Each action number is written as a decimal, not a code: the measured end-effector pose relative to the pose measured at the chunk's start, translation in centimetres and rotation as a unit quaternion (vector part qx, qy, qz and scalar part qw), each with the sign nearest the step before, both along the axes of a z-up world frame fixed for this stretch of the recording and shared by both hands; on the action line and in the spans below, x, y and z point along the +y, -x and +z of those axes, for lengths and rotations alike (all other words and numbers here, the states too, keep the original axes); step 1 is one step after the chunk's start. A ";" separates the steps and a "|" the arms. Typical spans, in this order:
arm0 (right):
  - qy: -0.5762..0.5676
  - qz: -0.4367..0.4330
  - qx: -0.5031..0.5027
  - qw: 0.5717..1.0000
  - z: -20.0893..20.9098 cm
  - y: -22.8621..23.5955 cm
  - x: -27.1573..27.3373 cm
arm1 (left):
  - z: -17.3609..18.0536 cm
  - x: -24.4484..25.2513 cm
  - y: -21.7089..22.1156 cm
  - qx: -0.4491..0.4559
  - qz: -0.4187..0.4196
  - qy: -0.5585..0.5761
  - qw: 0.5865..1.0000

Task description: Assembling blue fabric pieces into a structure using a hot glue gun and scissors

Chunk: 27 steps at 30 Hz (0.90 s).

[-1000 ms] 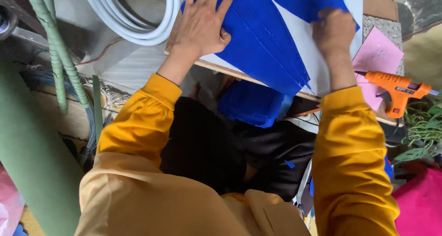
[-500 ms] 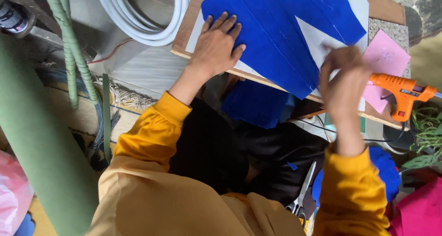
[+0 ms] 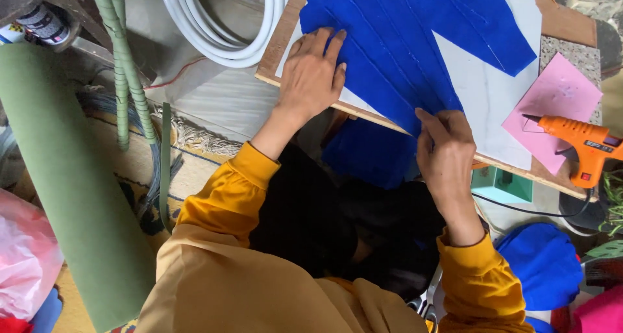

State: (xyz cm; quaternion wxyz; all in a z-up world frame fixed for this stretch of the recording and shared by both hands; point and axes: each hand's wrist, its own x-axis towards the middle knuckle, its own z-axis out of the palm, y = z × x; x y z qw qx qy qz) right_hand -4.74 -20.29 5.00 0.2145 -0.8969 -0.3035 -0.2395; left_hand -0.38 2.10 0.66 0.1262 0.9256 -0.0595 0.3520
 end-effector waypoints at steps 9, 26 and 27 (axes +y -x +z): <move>0.013 0.008 -0.030 0.999 -1.7 -0.5 -0.9 | -0.2 -0.1 -0.7 0.117 0.009 -0.115 0.986; -0.053 -0.186 -0.001 0.981 -3.3 -3.4 -23.6 | 0.4 -0.2 0.3 -0.010 -0.013 -0.133 0.991; -0.037 -0.209 -0.002 0.977 -4.0 -4.1 -24.4 | 0.4 -0.2 0.3 -0.012 -0.012 -0.133 0.991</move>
